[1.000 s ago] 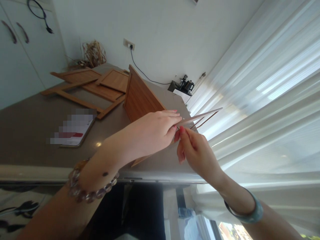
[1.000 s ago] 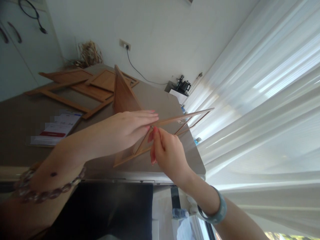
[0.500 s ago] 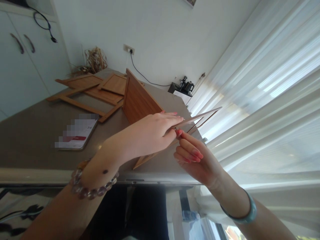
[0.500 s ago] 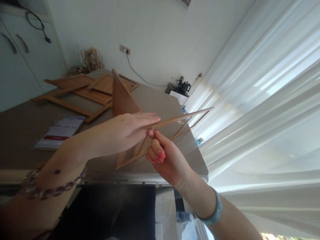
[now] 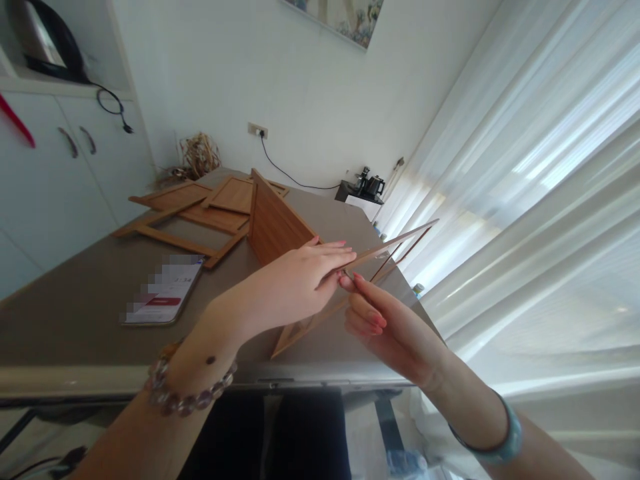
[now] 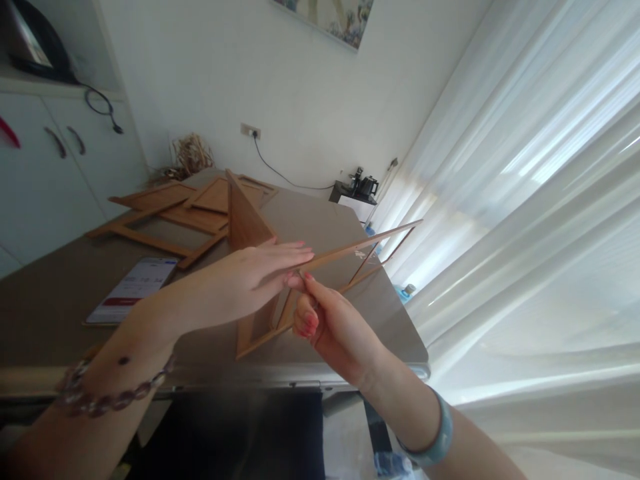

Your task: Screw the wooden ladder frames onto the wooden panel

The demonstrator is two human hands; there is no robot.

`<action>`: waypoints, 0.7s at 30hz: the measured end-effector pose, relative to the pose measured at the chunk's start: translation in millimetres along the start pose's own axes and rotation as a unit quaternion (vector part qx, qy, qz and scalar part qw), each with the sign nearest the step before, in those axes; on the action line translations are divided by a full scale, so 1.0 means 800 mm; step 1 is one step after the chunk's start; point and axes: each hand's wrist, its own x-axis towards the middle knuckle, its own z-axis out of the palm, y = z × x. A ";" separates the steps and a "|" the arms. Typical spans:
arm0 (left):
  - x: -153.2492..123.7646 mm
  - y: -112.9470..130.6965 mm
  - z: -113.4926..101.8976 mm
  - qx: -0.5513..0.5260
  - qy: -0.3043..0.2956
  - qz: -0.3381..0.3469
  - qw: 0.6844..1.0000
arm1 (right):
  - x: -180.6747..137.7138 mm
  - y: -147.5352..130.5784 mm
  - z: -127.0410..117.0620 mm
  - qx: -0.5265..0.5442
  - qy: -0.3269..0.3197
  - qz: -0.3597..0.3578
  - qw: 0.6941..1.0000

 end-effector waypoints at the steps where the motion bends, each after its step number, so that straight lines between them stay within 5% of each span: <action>1: 0.000 0.000 0.000 0.004 -0.003 -0.003 1.000 | -0.001 0.002 0.000 -0.009 -0.008 -0.013 1.000; 9: 0.000 0.002 0.001 0.024 -0.006 -0.018 1.000 | -0.001 0.010 -0.009 -0.036 -0.046 -0.045 0.997; 21: -0.002 0.007 -0.002 0.045 -0.016 -0.028 0.998 | -0.009 -0.005 -0.020 -0.235 -0.014 -0.041 0.971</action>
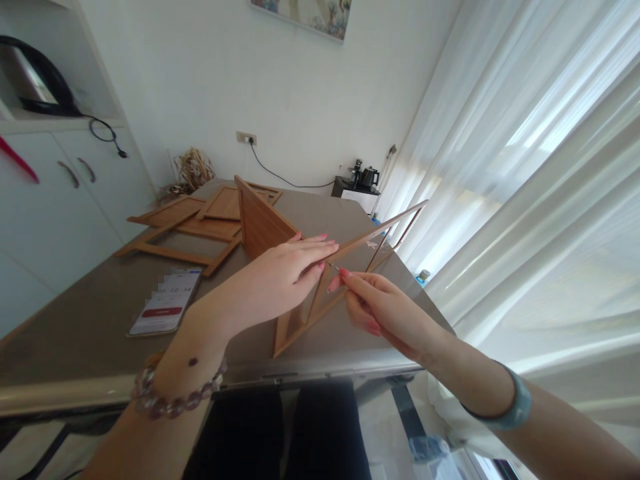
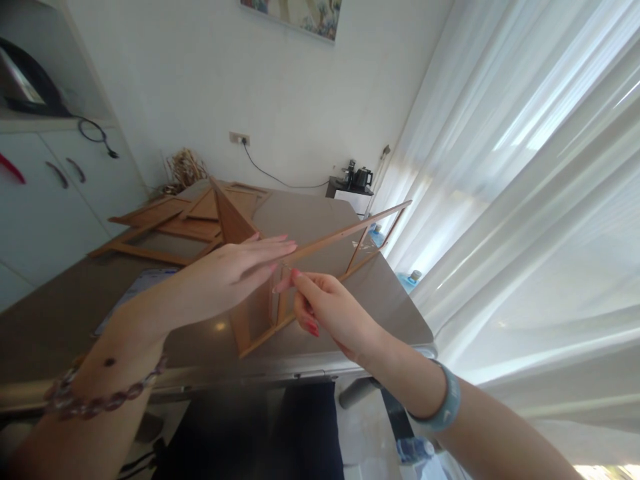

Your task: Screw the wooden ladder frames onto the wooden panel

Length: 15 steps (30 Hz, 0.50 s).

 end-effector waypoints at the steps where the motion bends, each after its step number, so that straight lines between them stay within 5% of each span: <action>1: 0.000 0.000 0.000 0.000 0.001 0.000 1.000 | -0.003 0.000 -0.002 -0.001 -0.001 0.001 1.000; 5: 0.000 0.001 -0.001 -0.004 0.005 0.001 1.000 | -0.009 0.005 -0.006 -0.022 0.015 -0.022 0.999; 9: -0.001 -0.001 -0.001 0.009 0.003 -0.001 1.000 | -0.003 0.022 -0.011 -0.125 0.104 -0.137 0.977; 11: -0.002 -0.002 -0.001 0.014 -0.003 -0.004 1.000 | 0.004 0.036 -0.012 -0.226 0.202 -0.219 0.927; 15: -0.004 -0.001 -0.001 0.013 -0.001 -0.021 1.000 | 0.025 0.067 -0.004 -0.415 0.409 -0.351 0.733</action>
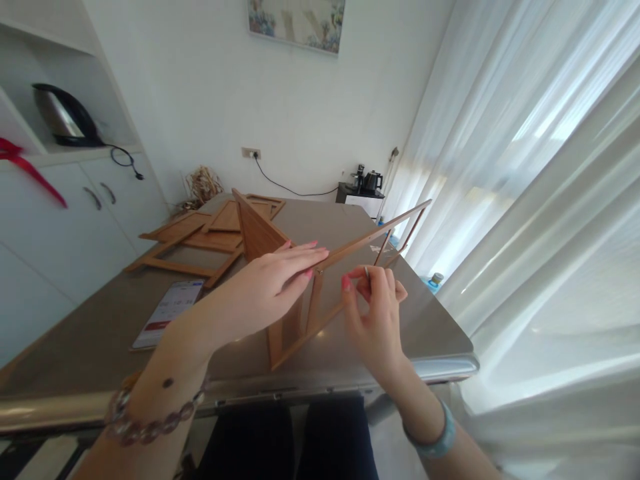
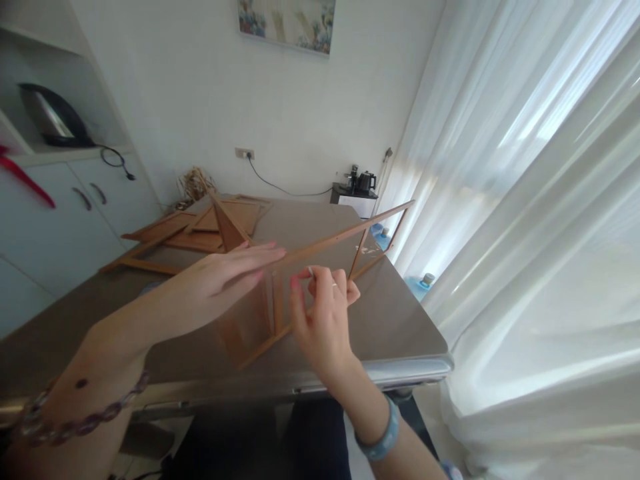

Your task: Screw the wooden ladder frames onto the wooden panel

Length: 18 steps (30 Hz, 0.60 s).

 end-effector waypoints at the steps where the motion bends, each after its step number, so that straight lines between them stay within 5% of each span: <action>1: 0.000 0.001 -0.001 -0.002 0.002 -0.005 1.000 | -0.003 0.000 0.010 -0.030 0.037 -0.024 0.999; 7: -0.003 0.010 -0.010 0.016 -0.004 -0.035 0.999 | -0.005 -0.012 0.058 -0.045 0.167 -0.047 0.984; 18: -0.004 0.024 -0.019 0.078 -0.010 -0.073 0.994 | -0.002 -0.034 0.092 -0.004 0.165 0.003 0.986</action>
